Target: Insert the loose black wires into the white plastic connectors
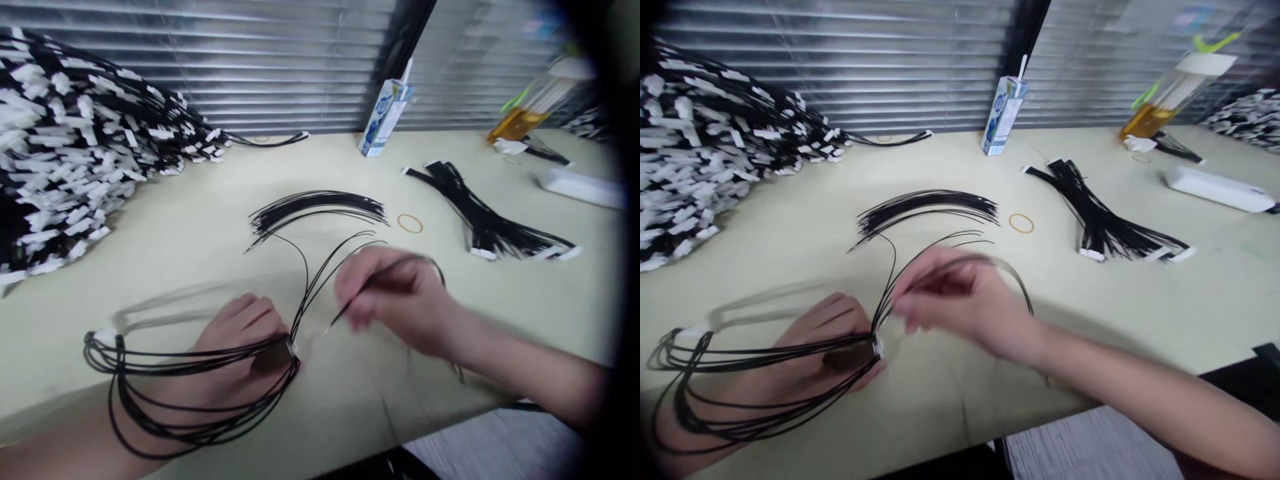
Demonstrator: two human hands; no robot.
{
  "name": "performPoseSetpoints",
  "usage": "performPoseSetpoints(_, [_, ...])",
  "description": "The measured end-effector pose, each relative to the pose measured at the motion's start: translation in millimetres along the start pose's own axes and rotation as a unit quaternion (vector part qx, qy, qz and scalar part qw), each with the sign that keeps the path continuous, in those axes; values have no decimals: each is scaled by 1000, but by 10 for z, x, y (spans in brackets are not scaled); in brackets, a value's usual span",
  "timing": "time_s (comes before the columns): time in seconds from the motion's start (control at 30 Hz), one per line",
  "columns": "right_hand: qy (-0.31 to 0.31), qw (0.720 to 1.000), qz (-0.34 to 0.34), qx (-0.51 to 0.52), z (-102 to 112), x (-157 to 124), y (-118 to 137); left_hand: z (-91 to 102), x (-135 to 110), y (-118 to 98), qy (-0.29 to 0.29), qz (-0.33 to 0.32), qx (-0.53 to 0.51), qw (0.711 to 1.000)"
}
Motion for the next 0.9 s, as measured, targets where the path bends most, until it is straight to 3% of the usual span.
performPoseSetpoints(0.1, [69, 985, -31, -153, -299, -132, -163, -25, -17, 8, 5, -3, -51, 999])
performPoseSetpoints(0.23, [29, 970, -27, -242, -307, -146, -261, -19, -5, 30, 6, 14, -74, 997])
performPoseSetpoints(0.4, [-17, 963, -19, -269, -213, -104, -293, -33, -28, 30, 23, 25, -86, 996])
performPoseSetpoints(0.73, [8, 952, -19, -306, -237, -101, -323, -69, -59, 62, 19, 45, -99, 994])
performPoseSetpoints(0.9, [43, 944, 40, -325, -279, -110, -290, -66, -56, 59, 16, 48, -101, 994])
Point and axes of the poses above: each hand's wrist, its own x-axis towards the middle knuckle, its own z-axis out of the back of the hand, y = z × x, the point moved 7 cm from there along x, towards the middle knuckle, and after that the axes turned 3 degrees about x, right-handed, at the moved point
